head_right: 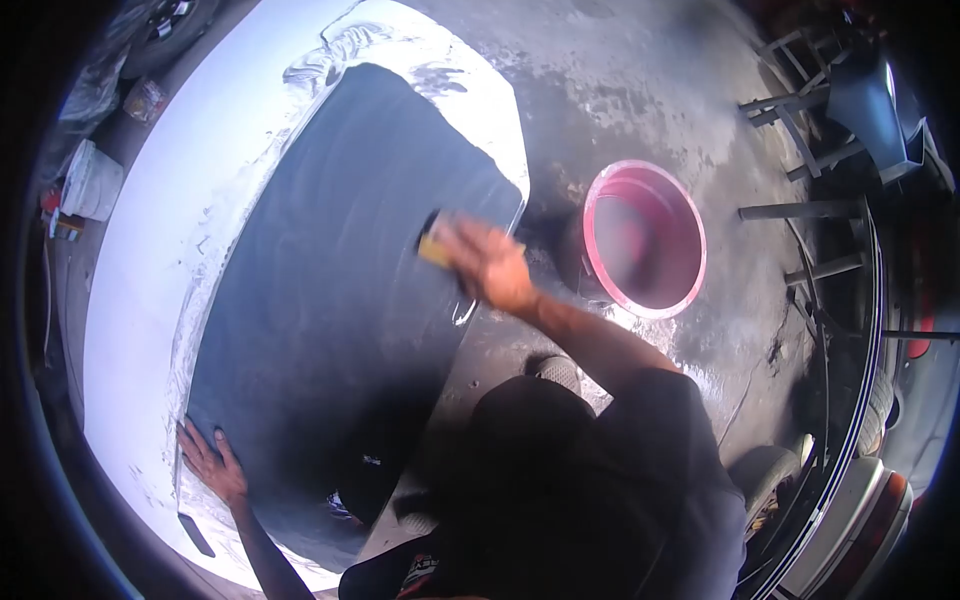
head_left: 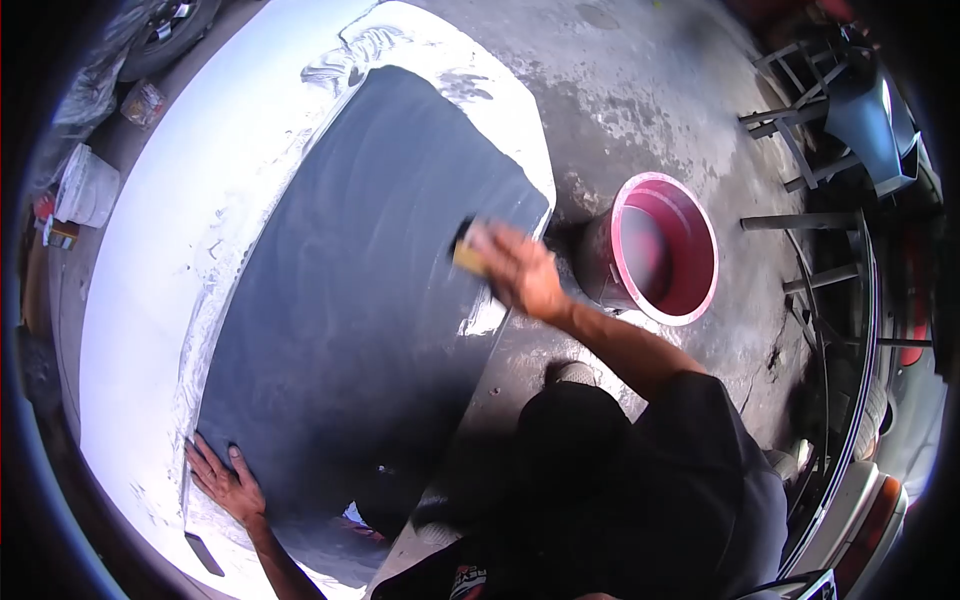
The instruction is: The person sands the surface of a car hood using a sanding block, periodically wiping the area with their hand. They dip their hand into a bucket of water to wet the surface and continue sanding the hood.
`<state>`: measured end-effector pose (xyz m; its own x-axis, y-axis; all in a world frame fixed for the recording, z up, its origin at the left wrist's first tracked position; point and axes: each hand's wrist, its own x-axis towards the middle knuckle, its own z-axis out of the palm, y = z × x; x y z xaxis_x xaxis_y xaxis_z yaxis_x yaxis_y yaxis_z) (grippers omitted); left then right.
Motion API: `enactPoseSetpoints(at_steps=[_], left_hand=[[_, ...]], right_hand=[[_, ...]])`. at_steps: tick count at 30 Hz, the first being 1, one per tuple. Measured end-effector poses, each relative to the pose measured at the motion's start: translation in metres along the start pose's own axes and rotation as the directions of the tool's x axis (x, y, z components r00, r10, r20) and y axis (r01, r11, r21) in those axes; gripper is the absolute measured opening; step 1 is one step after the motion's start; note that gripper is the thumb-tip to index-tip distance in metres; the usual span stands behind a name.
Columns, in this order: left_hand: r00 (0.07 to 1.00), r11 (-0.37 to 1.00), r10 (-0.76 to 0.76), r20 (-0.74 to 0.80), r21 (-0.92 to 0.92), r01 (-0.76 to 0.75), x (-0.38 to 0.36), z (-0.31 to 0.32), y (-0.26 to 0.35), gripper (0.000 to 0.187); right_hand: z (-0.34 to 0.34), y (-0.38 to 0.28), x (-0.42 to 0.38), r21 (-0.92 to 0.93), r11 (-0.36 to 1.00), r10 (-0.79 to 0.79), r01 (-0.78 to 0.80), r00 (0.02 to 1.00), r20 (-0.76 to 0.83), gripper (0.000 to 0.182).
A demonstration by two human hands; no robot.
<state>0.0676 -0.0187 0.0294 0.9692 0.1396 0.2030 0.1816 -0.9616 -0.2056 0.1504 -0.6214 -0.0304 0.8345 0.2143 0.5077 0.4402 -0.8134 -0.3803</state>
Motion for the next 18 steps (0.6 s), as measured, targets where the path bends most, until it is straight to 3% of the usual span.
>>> enactPoseSetpoints(at_steps=[2, 4, 6, 7, 8, 10, 12, 13, 14, 16, 17, 18], left_hand=[[1.0, 1.0, -0.005, 0.005, 0.009, 0.005, -0.001, -0.003, 0.001, 0.069], [1.0, 1.0, -0.02, -0.002, 0.008, 0.02, 0.001, -0.006, 0.006, 0.069], [1.0, 1.0, -0.014, 0.01, -0.026, 0.014, 0.0, -0.011, 0.007, 0.069], [0.999, 0.999, -0.034, 0.01, -0.035, 0.034, -0.003, -0.009, 0.006, 0.069], [1.0, 1.0, -0.028, 0.008, -0.012, 0.028, -0.003, -0.006, 0.004, 0.069], [1.0, 1.0, -0.012, 0.015, 0.018, 0.011, 0.001, -0.002, 0.003, 0.069], [0.999, 1.0, 0.005, -0.037, -0.03, -0.006, 0.0, 0.002, 0.0, 0.069], [1.0, 1.0, -0.001, -0.027, -0.024, 0.001, -0.004, 0.0, -0.003, 0.069], [1.0, 1.0, -0.007, -0.017, -0.005, 0.006, -0.003, -0.001, -0.001, 0.069], [1.0, 1.0, -0.017, -0.017, 0.003, 0.017, 0.005, -0.002, 0.005, 0.069], [1.0, 1.0, -0.015, -0.014, -0.01, 0.014, 0.003, -0.006, 0.005, 0.069], [1.0, 1.0, -0.018, -0.009, -0.02, 0.017, -0.001, -0.006, 0.007, 0.069]], right_hand=[[0.009, 0.016, 0.037, -0.248, 0.881, 0.374, -0.404, 0.914, -0.159, 0.074], [0.026, 0.025, 0.054, -0.283, 0.768, 0.508, -0.575, 0.815, -0.277, 0.075], [0.018, 0.01, 0.044, -0.258, 0.86, 0.366, -0.44, 0.885, -0.288, 0.048], [0.006, -0.015, 0.03, -0.169, 0.905, 0.372, -0.39, 0.919, -0.127, 0.051], [0.01, -0.026, 0.0, -0.109, 0.976, 0.185, -0.19, 0.981, -0.062, 0.055], [-0.016, -0.029, -0.022, -0.066, 0.991, -0.112, 0.119, 0.988, 0.107, 0.054], [0.0, 0.047, -0.002, -0.26, 0.966, -0.031, 0.014, 0.998, -0.061, 0.058], [0.0, 0.065, 0.035, -0.329, 0.878, 0.319, -0.348, 0.937, -0.141, 0.058], [-0.007, 0.078, 0.069, -0.335, 0.799, 0.477, -0.499, 0.866, -0.153, 0.061], [0.003, 0.066, 0.077, -0.295, 0.797, 0.51, -0.527, 0.849, -0.138, 0.061], [0.018, 0.04, 0.057, -0.254, 0.885, 0.337, -0.39, 0.914, -0.227, 0.061], [0.02, 0.002, 0.038, -0.218, 0.969, 0.08, -0.118, 0.981, -0.177, 0.059]])
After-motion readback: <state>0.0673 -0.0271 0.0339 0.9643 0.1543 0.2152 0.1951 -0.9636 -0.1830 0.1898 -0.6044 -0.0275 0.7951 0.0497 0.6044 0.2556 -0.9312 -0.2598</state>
